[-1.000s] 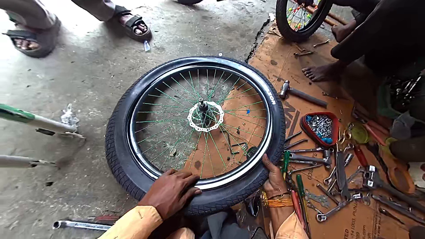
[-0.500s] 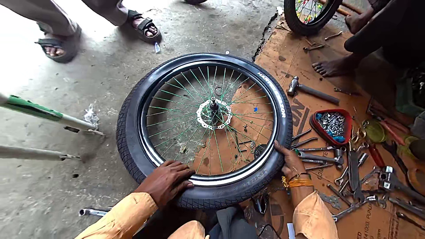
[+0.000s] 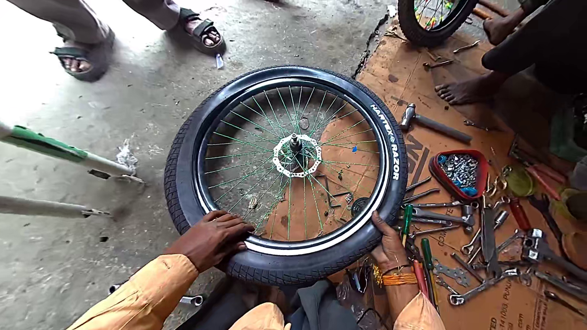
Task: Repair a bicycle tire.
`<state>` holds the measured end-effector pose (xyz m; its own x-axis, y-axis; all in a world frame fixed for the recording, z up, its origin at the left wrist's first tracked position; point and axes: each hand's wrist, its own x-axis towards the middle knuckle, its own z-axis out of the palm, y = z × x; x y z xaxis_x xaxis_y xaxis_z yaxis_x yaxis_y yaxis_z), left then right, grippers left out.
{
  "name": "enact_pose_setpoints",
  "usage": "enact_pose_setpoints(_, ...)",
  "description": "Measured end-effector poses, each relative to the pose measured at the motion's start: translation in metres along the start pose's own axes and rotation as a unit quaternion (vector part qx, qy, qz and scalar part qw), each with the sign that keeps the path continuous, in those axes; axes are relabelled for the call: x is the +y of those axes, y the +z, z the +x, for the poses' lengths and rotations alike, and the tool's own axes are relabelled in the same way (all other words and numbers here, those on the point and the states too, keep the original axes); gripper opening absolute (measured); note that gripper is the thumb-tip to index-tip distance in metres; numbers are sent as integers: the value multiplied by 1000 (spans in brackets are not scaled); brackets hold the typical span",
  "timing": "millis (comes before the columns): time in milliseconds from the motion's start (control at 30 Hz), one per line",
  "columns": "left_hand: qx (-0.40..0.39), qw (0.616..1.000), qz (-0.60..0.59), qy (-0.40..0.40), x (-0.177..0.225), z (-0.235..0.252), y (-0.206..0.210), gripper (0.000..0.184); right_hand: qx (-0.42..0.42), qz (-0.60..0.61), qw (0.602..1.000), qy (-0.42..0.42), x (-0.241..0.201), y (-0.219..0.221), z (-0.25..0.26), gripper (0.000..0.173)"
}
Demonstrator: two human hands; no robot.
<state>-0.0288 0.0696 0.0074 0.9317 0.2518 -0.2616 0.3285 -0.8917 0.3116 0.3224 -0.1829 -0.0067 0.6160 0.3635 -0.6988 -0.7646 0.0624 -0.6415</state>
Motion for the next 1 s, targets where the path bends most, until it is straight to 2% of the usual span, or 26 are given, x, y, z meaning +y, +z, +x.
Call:
enact_pose_setpoints(100, -24, 999, -1, -30, -7, 1, -11, 48, 8, -67, 997, -32, -21, 3, 11, 39)
enact_pose_setpoints(167, -31, 998, 11, -57, -16, -4, -19, 57, 0, -133, 990, -54, -40, 5, 27, 47)
enact_pose_setpoints(267, -12, 995, 39, -93, -21, -3, -32, 68, 27, -204, 977, -59, -58, 15, 47, 54)
enact_pose_setpoints(333, 5, 994, -2, -106, 5, 4, -41, 74, 38, -221, 974, -45, -59, 21, 41, 54)
enact_pose_setpoints(433, 53, 995, -57, -66, 83, 15, -26, 74, 28, -172, 984, -36, -49, 20, 28, 50)
enact_pose_setpoints(500, 85, 994, -38, -64, 129, 18, 0, 94, 6, -102, 994, -27, -37, 14, 23, 43)
enact_pose_setpoints(567, 118, 990, 16, -79, 142, 18, 25, 107, -20, -36, 999, -19, -23, 10, 18, 36)
enact_pose_setpoints(667, 113, 988, 70, -80, 123, 18, 42, 121, -25, 4, 1000, 3, -6, 3, 6, 32)
enact_pose_setpoints(767, 115, 989, 89, -29, 103, 15, 42, 118, -1, -5, 1000, 4, -7, 2, 4, 35)
enact_pose_setpoints(867, 121, 989, 87, 19, 78, 8, 38, 116, 22, -116, 992, -52, -34, 4, 20, 45)
enact_pose_setpoints(933, 117, 990, 59, 47, 51, -1, 28, 118, 20, -192, 979, -62, -54, 7, 39, 55)
enact_pose_setpoints(1000, 124, 991, 15, 50, 19, -9, 15, 114, 35, -243, 968, -53, -70, 20, 48, 57)
